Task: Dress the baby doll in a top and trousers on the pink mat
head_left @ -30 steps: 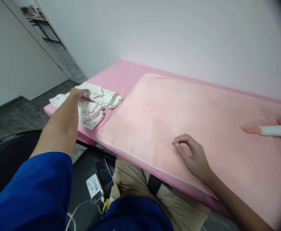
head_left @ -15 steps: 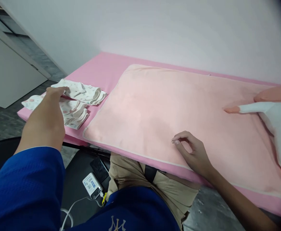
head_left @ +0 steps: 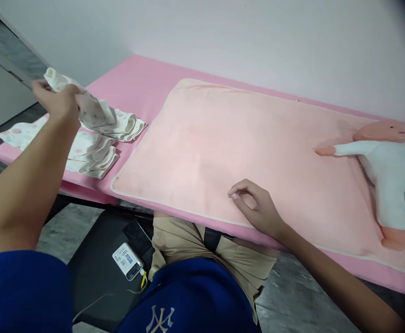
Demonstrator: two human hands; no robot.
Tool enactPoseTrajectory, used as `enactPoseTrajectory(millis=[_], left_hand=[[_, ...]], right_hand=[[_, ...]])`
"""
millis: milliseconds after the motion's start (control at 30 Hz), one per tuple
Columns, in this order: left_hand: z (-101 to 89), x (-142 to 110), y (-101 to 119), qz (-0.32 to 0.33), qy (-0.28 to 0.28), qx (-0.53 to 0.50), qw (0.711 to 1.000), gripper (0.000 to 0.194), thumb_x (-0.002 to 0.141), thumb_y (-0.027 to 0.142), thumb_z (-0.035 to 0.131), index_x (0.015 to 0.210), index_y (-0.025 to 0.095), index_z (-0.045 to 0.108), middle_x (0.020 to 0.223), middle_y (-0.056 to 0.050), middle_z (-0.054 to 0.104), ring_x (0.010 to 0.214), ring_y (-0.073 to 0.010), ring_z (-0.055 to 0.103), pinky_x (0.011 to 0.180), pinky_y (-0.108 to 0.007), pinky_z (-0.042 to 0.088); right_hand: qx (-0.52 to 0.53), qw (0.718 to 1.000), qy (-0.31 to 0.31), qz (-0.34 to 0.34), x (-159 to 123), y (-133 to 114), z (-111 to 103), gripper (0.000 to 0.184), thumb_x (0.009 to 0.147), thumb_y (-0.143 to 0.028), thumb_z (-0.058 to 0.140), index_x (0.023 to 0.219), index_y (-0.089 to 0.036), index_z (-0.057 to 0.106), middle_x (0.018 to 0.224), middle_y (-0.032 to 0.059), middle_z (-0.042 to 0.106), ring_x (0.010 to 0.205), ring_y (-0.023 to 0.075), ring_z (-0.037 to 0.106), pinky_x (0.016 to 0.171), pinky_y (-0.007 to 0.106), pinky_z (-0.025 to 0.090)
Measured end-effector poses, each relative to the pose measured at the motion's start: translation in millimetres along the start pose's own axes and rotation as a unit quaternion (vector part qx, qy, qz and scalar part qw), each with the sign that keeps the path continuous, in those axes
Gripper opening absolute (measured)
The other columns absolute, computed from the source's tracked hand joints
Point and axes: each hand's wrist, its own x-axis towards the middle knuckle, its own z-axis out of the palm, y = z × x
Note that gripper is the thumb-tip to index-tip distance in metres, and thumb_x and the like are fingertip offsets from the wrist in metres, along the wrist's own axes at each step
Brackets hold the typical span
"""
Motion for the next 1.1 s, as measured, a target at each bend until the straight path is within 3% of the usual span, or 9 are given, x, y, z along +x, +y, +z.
enactPoseTrajectory(millis=[167, 300, 400, 467, 533, 633, 700, 900, 1100], left_hand=[[39.6, -36, 64, 0.022, 0.042, -0.07, 0.996, 0.075, 0.091, 0.079, 0.068, 0.127, 0.014, 0.058, 0.126, -0.006, 0.066, 0.128, -0.0331, 0.067, 0.104, -0.057, 0.057], [68.7, -78, 126, 0.062, 0.025, -0.169, 0.983, 0.053, 0.09, 0.068, 0.074, 0.105, 0.019, 0.062, 0.102, -0.001, 0.066, 0.105, -0.0272, 0.075, 0.094, -0.05, 0.061], [81.1, -114, 168, 0.096, -0.032, -0.244, 0.964, 0.043, 0.094, 0.064, 0.073, 0.09, 0.023, 0.059, 0.088, 0.001, 0.06, 0.088, -0.0204, 0.073, 0.082, -0.042, 0.059], [84.7, -135, 187, 0.107, -0.065, -0.262, 0.957, 0.046, 0.096, 0.068, 0.069, 0.088, 0.024, 0.059, 0.084, 0.0, 0.058, 0.087, -0.0205, 0.071, 0.079, -0.04, 0.058], [86.0, -151, 198, 0.111, -0.101, -0.265, 0.952, 0.051, 0.098, 0.074, 0.063, 0.09, 0.024, 0.061, 0.083, -0.001, 0.059, 0.087, -0.0222, 0.07, 0.077, -0.04, 0.057], [82.5, -166, 208, 0.149, -0.152, -0.294, 0.932, 0.05, 0.1, 0.072, 0.061, 0.089, 0.024, 0.061, 0.079, -0.003, 0.058, 0.081, -0.0214, 0.065, 0.07, -0.039, 0.052], [73.3, -172, 215, 0.205, -0.188, -0.319, 0.906, 0.048, 0.101, 0.068, 0.064, 0.085, 0.024, 0.058, 0.078, -0.002, 0.056, 0.077, -0.0197, 0.061, 0.067, -0.038, 0.049], [24.8, -179, 229, 0.38, -0.301, -0.342, 0.805, 0.041, 0.093, 0.064, 0.078, 0.102, 0.027, 0.063, 0.108, -0.008, 0.066, 0.098, -0.0226, 0.064, 0.081, -0.039, 0.053], [21.0, -163, 214, 0.361, -0.251, -0.266, 0.858, 0.034, 0.097, 0.053, 0.078, 0.09, 0.023, 0.062, 0.089, -0.005, 0.061, 0.085, -0.0197, 0.059, 0.073, -0.035, 0.049]], right_hand=[[-0.129, 0.985, 0.009, -0.114, 24, -26, 6, 0.031, 0.105, -0.025, 0.063, 0.136, -0.03, 0.064, 0.135, 0.0092, 0.07, 0.128, 0.0288, 0.067, 0.109, 0.051, 0.059], [-0.223, 0.947, 0.024, -0.231, 49, -60, 7, 0.056, 0.105, -0.033, 0.068, 0.158, -0.032, 0.048, 0.165, 0.0104, 0.052, 0.155, 0.0334, 0.048, 0.13, 0.061, 0.041], [-0.237, 0.935, 0.068, -0.254, 50, -82, 4, 0.053, 0.104, -0.041, 0.071, 0.151, -0.029, 0.05, 0.16, 0.0115, 0.055, 0.152, 0.0324, 0.052, 0.127, 0.057, 0.045], [-0.223, 0.946, 0.116, -0.207, 40, -90, 1, 0.05, 0.102, -0.046, 0.075, 0.143, -0.028, 0.053, 0.139, 0.0098, 0.067, 0.129, 0.0293, 0.066, 0.11, 0.049, 0.058], [-0.203, 0.964, 0.12, -0.127, 25, -97, -2, 0.044, 0.101, -0.051, 0.077, 0.133, -0.028, 0.057, 0.111, 0.0044, 0.073, 0.097, 0.0237, 0.072, 0.086, 0.039, 0.061], [-0.181, 0.982, 0.031, -0.048, 0, -108, -7, 0.029, 0.105, -0.055, 0.068, 0.106, -0.026, 0.067, 0.083, -0.0007, 0.071, 0.07, 0.018, 0.065, 0.069, 0.032, 0.052], [-0.157, 0.987, -0.007, -0.034, -15, -119, -12, 0.033, 0.11, -0.052, 0.061, 0.096, -0.025, 0.07, 0.082, 0.0001, 0.073, 0.069, 0.0178, 0.066, 0.067, 0.031, 0.05], [-0.052, 0.998, 0.005, -0.039, -47, -155, -29, 0.028, 0.111, -0.048, 0.06, 0.111, -0.026, 0.078, 0.095, 0.0017, 0.077, 0.089, 0.0208, 0.073, 0.074, 0.031, 0.055], [0.003, 0.999, 0.034, 0.019, -53, -149, -41, 0.04, 0.111, -0.056, 0.057, 0.091, -0.023, 0.069, 0.079, 0.0006, 0.067, 0.071, 0.0156, 0.061, 0.06, 0.027, 0.046]])
